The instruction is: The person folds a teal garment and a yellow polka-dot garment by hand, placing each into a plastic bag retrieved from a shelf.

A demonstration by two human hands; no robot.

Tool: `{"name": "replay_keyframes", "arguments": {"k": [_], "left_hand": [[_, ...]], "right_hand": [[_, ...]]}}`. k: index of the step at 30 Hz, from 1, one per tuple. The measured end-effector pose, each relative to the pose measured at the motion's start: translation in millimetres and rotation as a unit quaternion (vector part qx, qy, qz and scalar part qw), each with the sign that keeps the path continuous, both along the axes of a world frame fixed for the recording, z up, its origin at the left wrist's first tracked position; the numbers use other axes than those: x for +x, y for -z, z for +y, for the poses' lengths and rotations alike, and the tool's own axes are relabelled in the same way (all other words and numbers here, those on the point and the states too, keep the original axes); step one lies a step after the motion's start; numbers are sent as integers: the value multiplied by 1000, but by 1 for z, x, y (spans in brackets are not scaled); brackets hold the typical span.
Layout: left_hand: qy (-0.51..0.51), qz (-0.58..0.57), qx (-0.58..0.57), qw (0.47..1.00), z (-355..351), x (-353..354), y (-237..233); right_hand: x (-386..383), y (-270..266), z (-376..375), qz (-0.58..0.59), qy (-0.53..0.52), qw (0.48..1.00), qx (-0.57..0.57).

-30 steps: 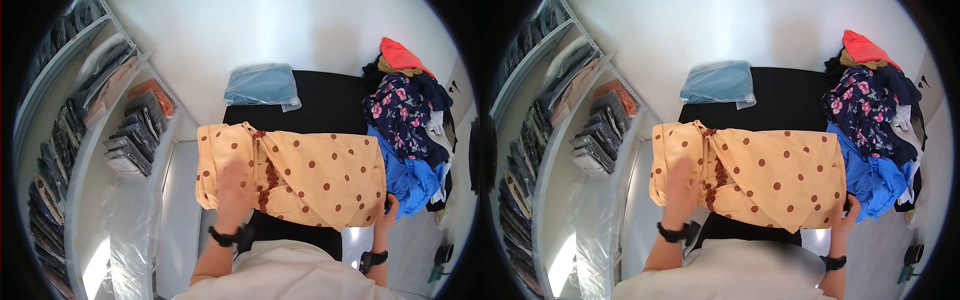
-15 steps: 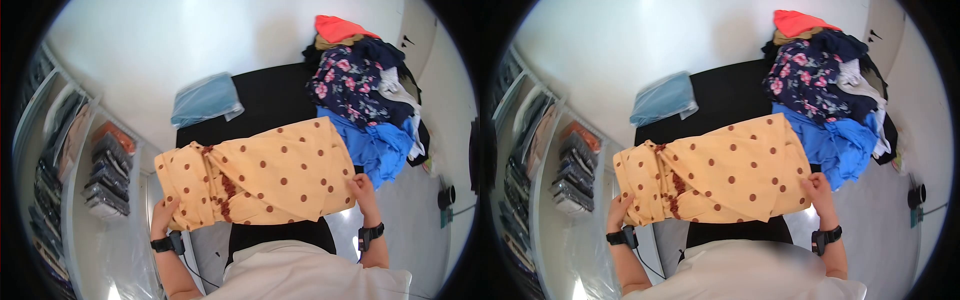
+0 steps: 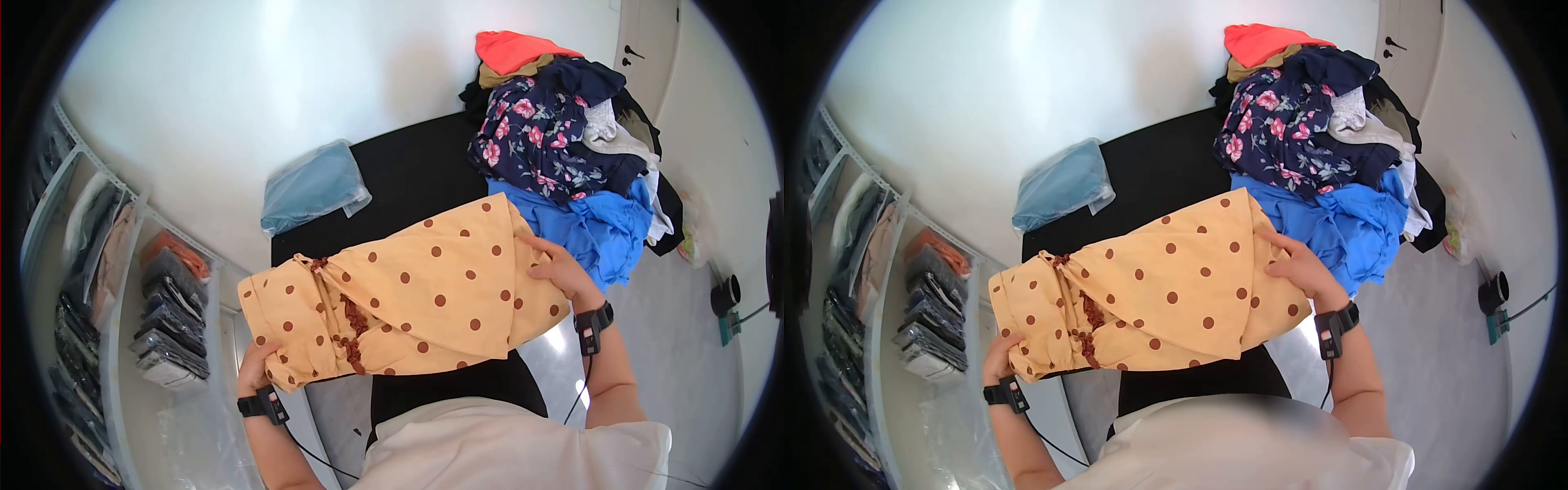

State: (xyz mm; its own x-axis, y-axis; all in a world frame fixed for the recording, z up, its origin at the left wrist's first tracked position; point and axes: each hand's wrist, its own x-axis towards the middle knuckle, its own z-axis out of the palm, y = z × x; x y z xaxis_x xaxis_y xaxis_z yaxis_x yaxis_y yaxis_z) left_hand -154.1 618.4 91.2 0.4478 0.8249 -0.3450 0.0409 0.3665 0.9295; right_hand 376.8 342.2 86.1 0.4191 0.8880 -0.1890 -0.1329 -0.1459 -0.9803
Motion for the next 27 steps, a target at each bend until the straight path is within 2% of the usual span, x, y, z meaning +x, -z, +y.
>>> {"name": "replay_keyframes", "arguments": {"k": [4, 6, 7, 10, 12, 13, 14, 15, 16, 18, 19, 21, 24, 27], "left_hand": [[-46, -120, 59, 990, -6, 9, -13], [-61, -129, 94, 985, -18, 12, -30], [-72, -138, 125, 980, -24, 12, -41], [-110, -154, 130, 973, -36, 1, -60], [-110, -156, 131, 973, -34, -11, -58], [-110, -138, 129, 976, -33, -15, -49], [-110, -120, 127, 978, -29, -22, -40], [-79, -84, 111, 987, -21, -32, -26], [-81, -84, 110, 987, -19, -33, -12], [-88, -42, 87, 991, -16, -37, 12], [-86, -64, 56, 993, -16, -38, 17], [-87, -73, 38, 993, -18, -42, 19], [-87, -88, 25, 992, -21, -39, 17], [-93, -97, 37, 990, -21, -39, 18]], "right_hand": [[-12, -46, 24, -33, -23, 998, 49], [-7, -55, 34, -56, -43, 986, 151], [-6, -62, 39, -89, -46, 981, 166], [1, -69, 53, -152, -44, 977, 142], [5, -56, 63, -191, -60, 973, 115], [4, -43, 66, -356, 7, 932, 66], [0, -34, 68, -510, 75, 857, 13], [-4, -26, 67, -623, 83, 775, 66], [-15, -27, 64, -623, 81, 775, 67], [-44, -29, 58, -490, -73, 868, 24], [-57, -26, 55, -489, -74, 869, 24], [-78, -20, 49, -576, -159, 788, 148], [-90, -17, 46, -594, -193, 769, 134], [-88, -8, 47, -578, -192, 782, 131]]}}
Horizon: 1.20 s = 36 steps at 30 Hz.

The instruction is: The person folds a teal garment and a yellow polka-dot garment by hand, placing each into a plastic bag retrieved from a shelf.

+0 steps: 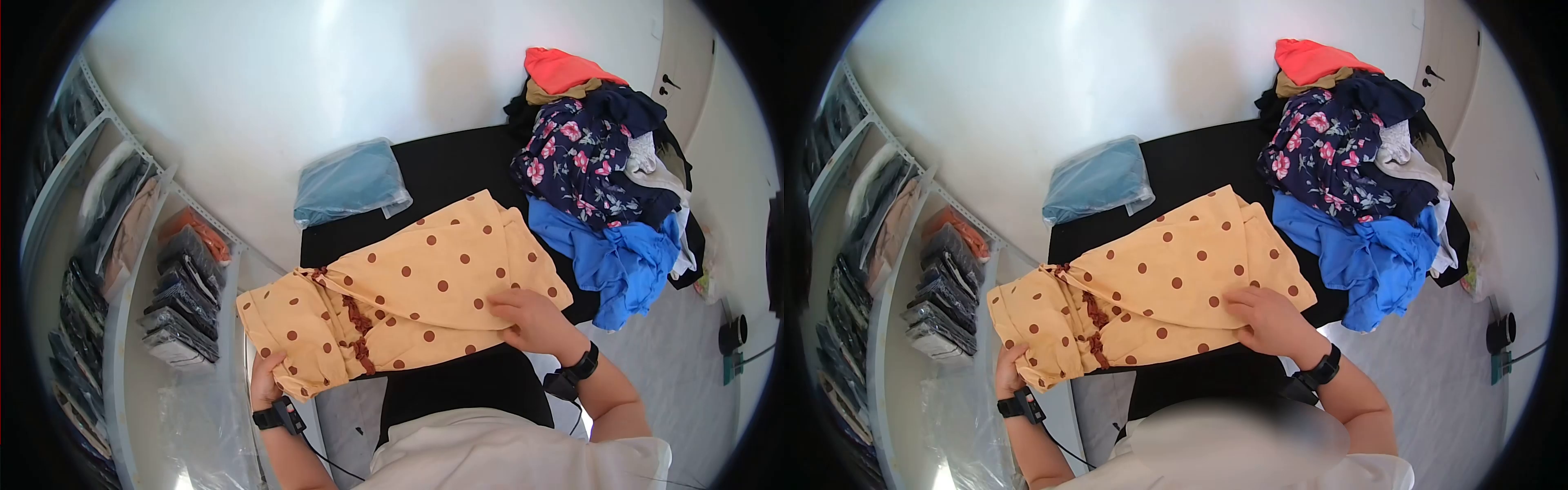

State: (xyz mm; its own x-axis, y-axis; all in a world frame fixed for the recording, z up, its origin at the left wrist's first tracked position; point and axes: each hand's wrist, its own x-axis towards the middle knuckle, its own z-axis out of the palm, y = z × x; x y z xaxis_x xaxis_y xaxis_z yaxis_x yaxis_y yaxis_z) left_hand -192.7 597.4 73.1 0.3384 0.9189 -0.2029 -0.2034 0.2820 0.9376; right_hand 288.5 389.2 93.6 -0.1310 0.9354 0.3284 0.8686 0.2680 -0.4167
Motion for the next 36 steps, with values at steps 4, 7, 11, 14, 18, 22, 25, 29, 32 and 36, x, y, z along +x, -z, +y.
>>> {"name": "replay_keyframes", "arguments": {"k": [4, 7, 11, 14, 18, 22, 25, 29, 32, 36], "left_hand": [[-11, 10, 2, 1000, -3, 3, -4], [-6, 4, 7, 1000, -4, 4, -5], [-10, -1, 12, 1000, -6, 6, -7], [-11, -8, 26, 1000, -5, 9, -8], [-2, 5, 21, 1000, -5, 11, -15], [1, -2, 49, 999, -10, 22, -33], [31, 36, 91, 995, -14, 37, -61], [83, 75, 128, 985, -18, 71, -99], [134, 133, 191, 963, -30, 119, -127], [264, 257, 284, 885, -47, 186, -122]], "right_hand": [[3, 1, -5, 35, -14, 998, 51], [-2, -23, -18, 20, -84, 991, 102], [-9, -18, -19, -13, -89, 995, 51], [-3, -15, -13, 3, -133, 991, -13], [-20, -20, -6, 3, -24, 1000, 16], [-31, 5, 6, -75, -42, 994, -65], [-28, 5, 8, -74, -45, 994, -66], [-25, 8, 6, -11, -45, 997, -61], [-21, 11, 6, 44, -49, 996, -58], [-26, 4, 5, 154, -13, 987, -45]]}}
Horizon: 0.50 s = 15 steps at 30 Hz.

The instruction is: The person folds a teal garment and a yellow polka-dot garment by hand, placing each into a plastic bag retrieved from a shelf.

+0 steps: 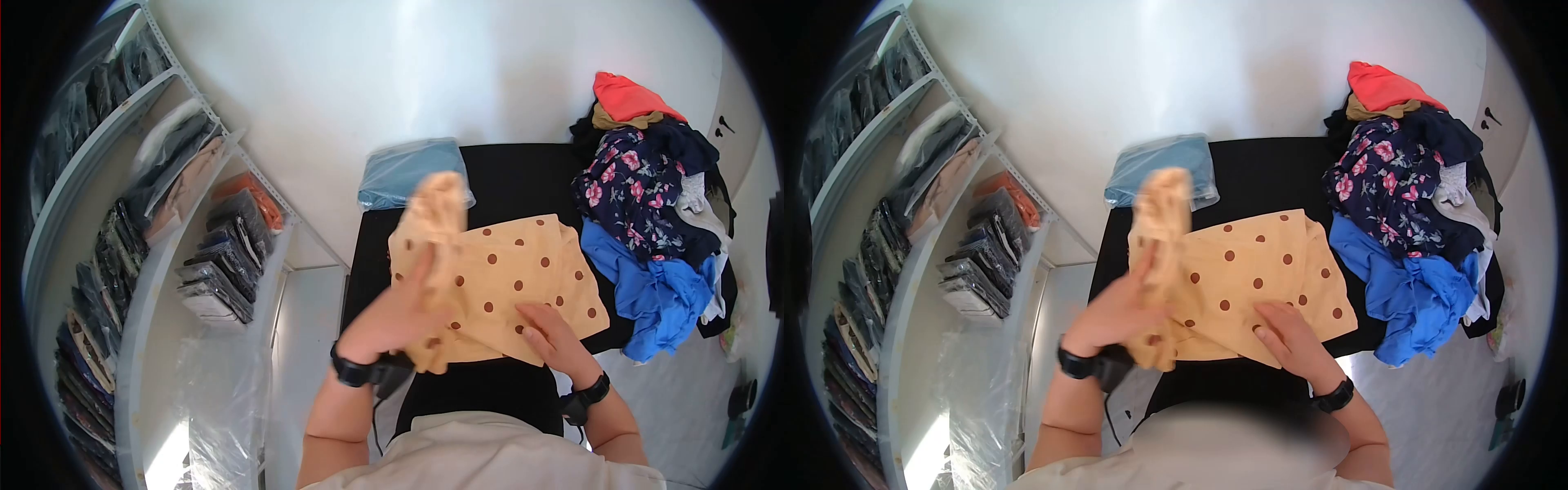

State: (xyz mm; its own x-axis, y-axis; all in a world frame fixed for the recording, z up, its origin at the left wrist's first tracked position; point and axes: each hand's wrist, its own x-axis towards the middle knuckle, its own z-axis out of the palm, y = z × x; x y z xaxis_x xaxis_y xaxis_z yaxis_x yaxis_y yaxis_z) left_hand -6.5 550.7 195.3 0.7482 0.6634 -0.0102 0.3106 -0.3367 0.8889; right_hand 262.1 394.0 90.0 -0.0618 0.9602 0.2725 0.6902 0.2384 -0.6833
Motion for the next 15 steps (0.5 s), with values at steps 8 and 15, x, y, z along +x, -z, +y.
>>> {"name": "replay_keyframes", "arguments": {"k": [8, 15], "left_hand": [[0, 14, 219, 976, -34, 40, 63], [5, 113, 390, 914, -33, 32, 111]], "right_hand": [[-3, -8, 11, 178, 67, 982, -15], [-12, -22, 82, 258, 94, 955, -115]]}}
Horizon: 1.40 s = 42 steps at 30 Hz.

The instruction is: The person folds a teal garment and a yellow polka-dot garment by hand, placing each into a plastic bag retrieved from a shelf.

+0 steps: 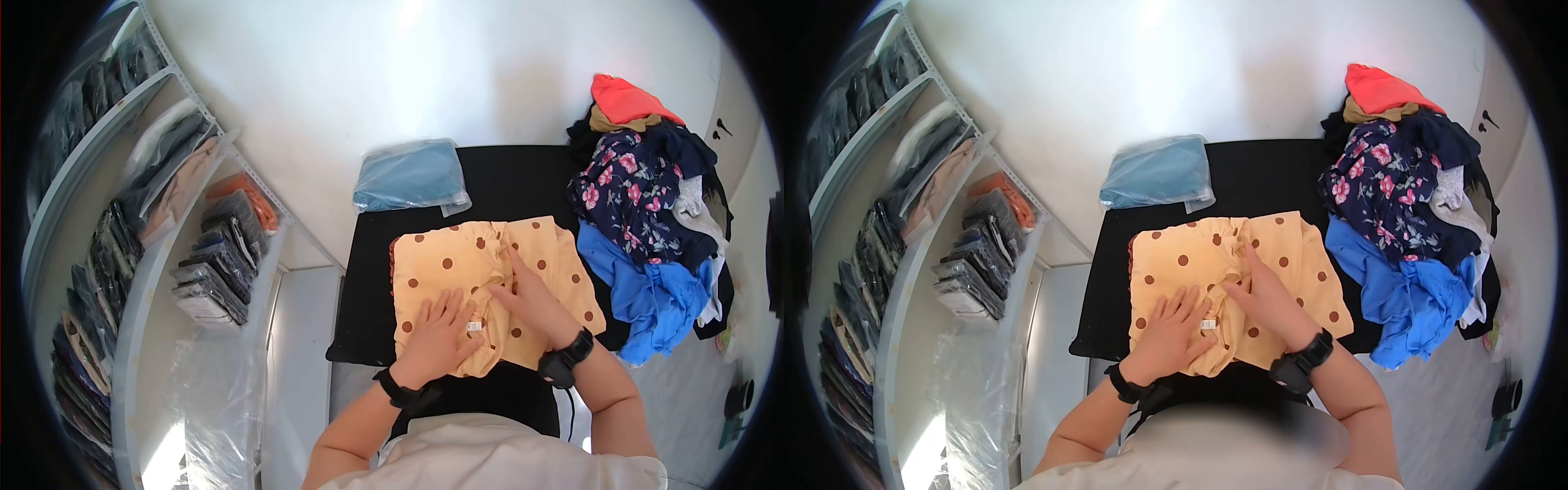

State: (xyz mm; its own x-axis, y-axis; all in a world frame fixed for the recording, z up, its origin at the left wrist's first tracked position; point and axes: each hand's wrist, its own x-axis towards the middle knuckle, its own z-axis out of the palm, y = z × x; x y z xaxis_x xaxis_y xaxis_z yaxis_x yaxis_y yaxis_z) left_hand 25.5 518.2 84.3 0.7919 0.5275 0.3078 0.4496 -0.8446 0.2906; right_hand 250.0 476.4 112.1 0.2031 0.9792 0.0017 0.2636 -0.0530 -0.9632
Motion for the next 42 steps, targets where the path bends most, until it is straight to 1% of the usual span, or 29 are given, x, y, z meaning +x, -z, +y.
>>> {"name": "replay_keyframes", "arguments": {"k": [1, 2, 3, 5, 6, 8, 9, 11, 12, 14, 15, 17, 18, 20, 21, 22, 23, 24, 25, 26, 27, 28, 29, 30, 32, 34, 36, 40, 42], "left_hand": [[4, -8, -31, 999, 0, -1, -1], [8, -15, -64, 998, 0, -3, -3], [6, -16, -63, 998, 0, -7, -11], [-63, -13, -61, 996, -5, -17, -30], [-63, -13, -64, 996, -5, -22, -27], [-85, 3, -62, 994, -7, -30, -19], [-83, 1, -62, 995, -10, -33, -16], [-59, -7, -47, 997, -9, -35, -13], [-61, -8, -48, 997, -8, -35, -12], [-57, -17, -51, 997, -9, -37, -9], [-55, -16, -53, 997, -11, -38, -7], [-70, -18, -22, 997, -12, -36, -2], [-66, -21, -21, 997, -13, -36, -1], [-77, -30, -39, 996, -15, -38, 2], [-71, -32, -40, 996, -17, -40, 6], [-113, -143, -67, 981, -15, -42, 14], [-151, -250, -93, 952, -13, -45, 20], [-143, -248, -94, 953, -12, -48, 23], [-182, -312, -239, 901, -10, -51, 25], [-217, -365, -377, 823, -5, -54, 26], [-211, -363, -376, 826, 1, -55, 26], [-231, -357, -394, 815, 6, -56, 25], [-252, -349, -411, 804, 9, -58, 25], [-249, -345, -410, 807, 13, -60, 24], [-248, -345, -467, 775, 22, -60, 19], [-250, -337, -478, 772, 29, -60, 15], [-186, -340, -522, 760, 34, -62, 18], [-179, -329, -553, 745, 38, -59, 14], [-156, -395, -572, 701, 34, -49, 7]], "right_hand": [[1, 12, 13, -121, 3, 990, 79], [4, 23, 22, -237, 7, 959, 156], [2, 16, 26, -238, 5, 959, 157], [-1, -3, 33, -190, 2, 957, 218], [4, -4, 38, -189, 2, 958, 215], [14, -3, 47, -258, -20, 964, 61], [11, 3, 46, -260, -19, 964, 60], [5, 12, 49, -395, 77, 909, 110], [1, 5, 51, -396, 75, 909, 110], [-12, -10, 52, -421, 53, 875, 233], [-16, -1, 54, -421, 54, 876, 230], [-20, 29, 67, -500, -27, 857, 120], [-21, 41, 70, -503, -24, 856, 120], [-21, 54, 71, -504, -64, 861, 34], [-22, 49, 69, -501, -71, 862, 14], [-22, 48, 68, -501, -65, 863, 10], [-21, 48, 68, -496, -67, 866, 18], [-21, 48, 68, -490, -68, 869, 28], [-20, 51, 67, -489, -60, 870, 26], [-19, 55, 68, -452, -29, 888, 74], [-19, 53, 68, -414, 1, 902, 123], [-19, 52, 68, -413, 6, 902, 122], [-19, 50, 67, -430, -23, 899, 84], [-20, 48, 66, -444, -50, 893, 45], [-20, 48, 67, -424, -52, 902, 67], [-18, 49, 69, -405, -55, 908, 90], [-18, 53, 69, -393, -67, 910, 116], [-16, 56, 70, -397, -72, 908, 115], [-16, 51, 69, -404, -63, 904, 122]]}}
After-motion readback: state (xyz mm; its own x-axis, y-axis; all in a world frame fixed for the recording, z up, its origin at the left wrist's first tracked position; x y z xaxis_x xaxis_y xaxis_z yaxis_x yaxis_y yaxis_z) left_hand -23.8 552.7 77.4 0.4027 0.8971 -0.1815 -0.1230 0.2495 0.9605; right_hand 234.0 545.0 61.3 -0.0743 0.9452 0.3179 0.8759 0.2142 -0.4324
